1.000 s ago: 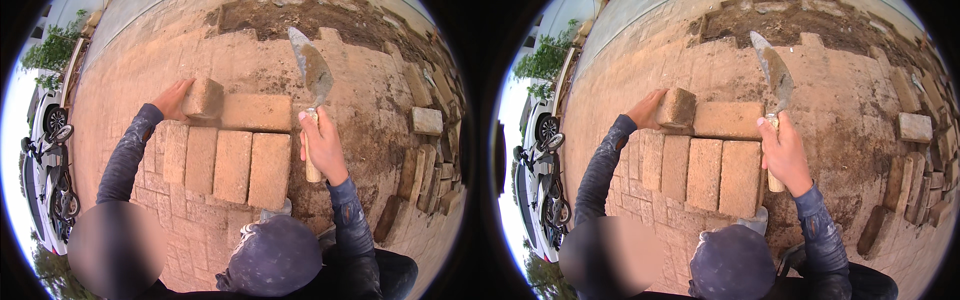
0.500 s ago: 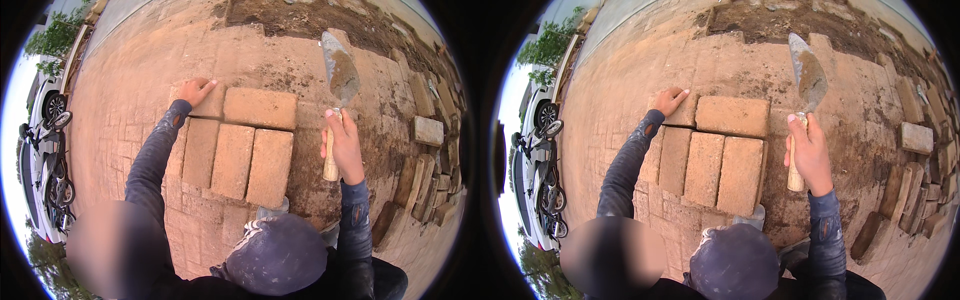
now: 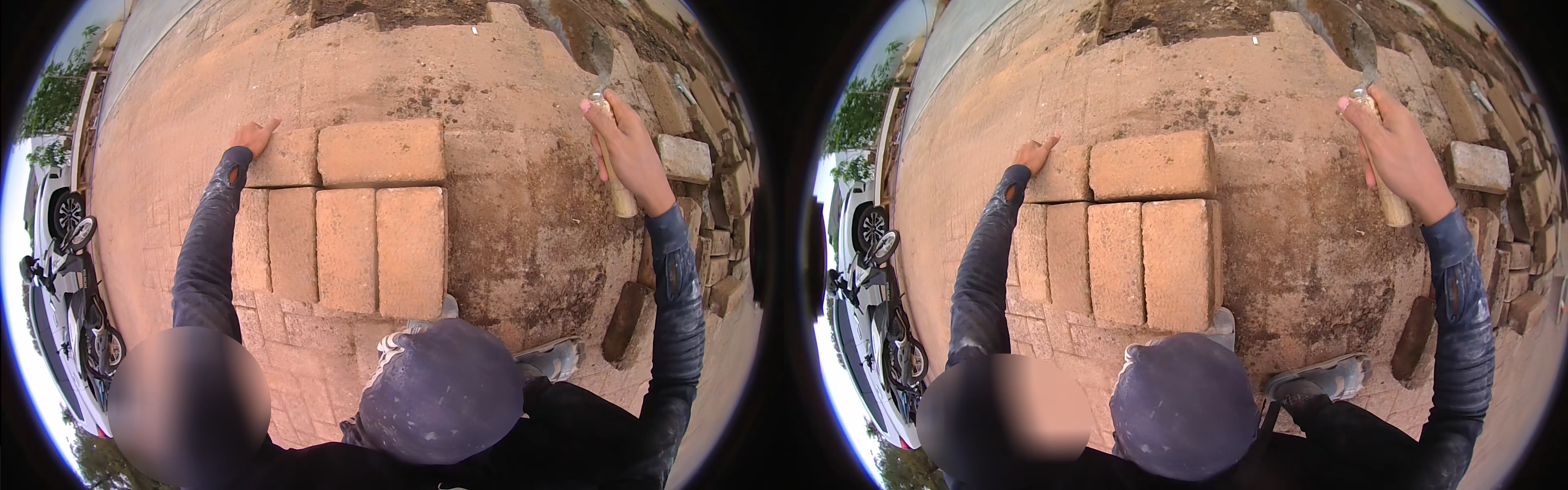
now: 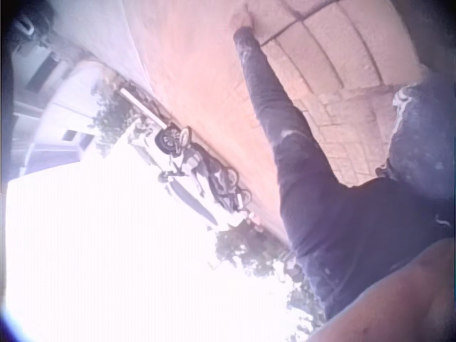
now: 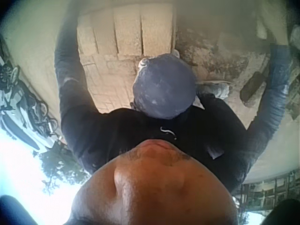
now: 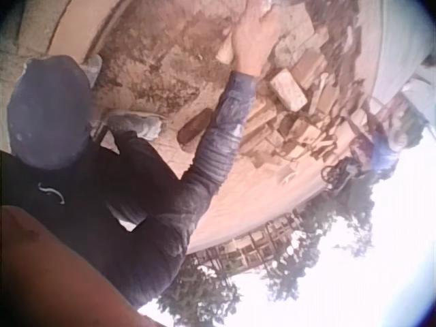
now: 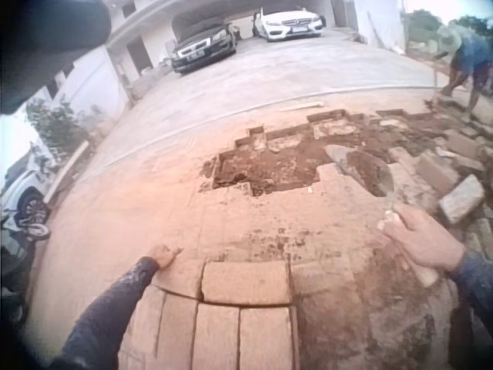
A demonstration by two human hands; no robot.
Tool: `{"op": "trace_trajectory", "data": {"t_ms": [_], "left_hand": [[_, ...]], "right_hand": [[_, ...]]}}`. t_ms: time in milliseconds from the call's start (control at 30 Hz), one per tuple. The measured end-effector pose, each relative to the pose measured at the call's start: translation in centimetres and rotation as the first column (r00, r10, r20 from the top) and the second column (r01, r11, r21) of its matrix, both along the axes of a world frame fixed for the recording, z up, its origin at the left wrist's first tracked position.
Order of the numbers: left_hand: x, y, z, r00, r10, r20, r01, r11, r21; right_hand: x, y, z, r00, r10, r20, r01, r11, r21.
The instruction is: The person uses a trowel to spread sand on the ground and places bricks into the prepared area. They repeatedly pick up bricks, apply sand, and position them to form a patterned surface.
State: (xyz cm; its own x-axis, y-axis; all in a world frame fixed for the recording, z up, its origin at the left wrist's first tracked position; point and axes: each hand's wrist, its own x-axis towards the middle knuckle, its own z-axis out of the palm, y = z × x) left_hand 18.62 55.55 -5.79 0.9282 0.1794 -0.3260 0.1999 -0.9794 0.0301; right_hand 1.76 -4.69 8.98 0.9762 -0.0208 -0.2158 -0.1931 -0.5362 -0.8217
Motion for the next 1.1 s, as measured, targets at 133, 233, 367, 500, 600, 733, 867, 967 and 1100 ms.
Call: {"op": "trace_trajectory", "data": {"t_ms": [133,233,367,500,600,733,867,967,1100], "left_hand": [[-0.1,3.6,-1.8,0.989,-0.094,0.113,0.1,0.994,-0.052],[3.5,4.1,-2.4,0.984,-0.133,-0.121,0.131,0.991,-0.025],[7.5,-4.5,-2.4,0.94,-0.322,0.114,0.331,0.941,-0.07],[4.5,-26.0,0.7,0.67,-0.503,0.546,0.724,0.606,-0.33],[-4.0,-43.5,4.7,0.402,-0.728,0.555,0.907,0.235,-0.35],[-18.7,-61.6,7.0,-0.25,-0.85,0.463,0.9,-0.38,-0.213],[-32.7,-73.7,3.9,-0.636,-0.613,0.469,0.68,-0.732,-0.035],[-39.4,-79.0,-0.2,-0.671,-0.586,0.455,0.625,-0.777,-0.08],[-40.9,-80.4,-3.2,-0.718,-0.642,0.27,0.629,-0.764,-0.144]], "right_hand": [[-1.0,-5.7,2.3,0.997,0.075,-0.01,-0.076,0.976,-0.205],[-4.0,-11.1,3.2,0.998,0.015,0.067,0.007,0.948,-0.319],[-11.6,-19.1,4.5,0.94,-0.207,0.27,0.305,0.866,-0.397],[-23.7,-23.5,2.1,0.781,-0.548,0.301,0.612,0.768,-0.189],[-33.0,-23.6,-2.8,0.482,-0.866,0.133,0.872,0.489,0.03],[-42.2,-22.4,-8.4,0.251,-0.968,-0.019,0.957,0.245,0.153],[-47.1,-22.0,-11.1,0.069,-0.993,-0.096,0.976,0.047,0.213],[-48.7,-22.9,-12.0,0.02,-0.99,-0.142,0.97,-0.015,0.245],[-49.8,-23.5,-11.6,0.088,-0.981,-0.172,0.959,0.036,0.283]]}}
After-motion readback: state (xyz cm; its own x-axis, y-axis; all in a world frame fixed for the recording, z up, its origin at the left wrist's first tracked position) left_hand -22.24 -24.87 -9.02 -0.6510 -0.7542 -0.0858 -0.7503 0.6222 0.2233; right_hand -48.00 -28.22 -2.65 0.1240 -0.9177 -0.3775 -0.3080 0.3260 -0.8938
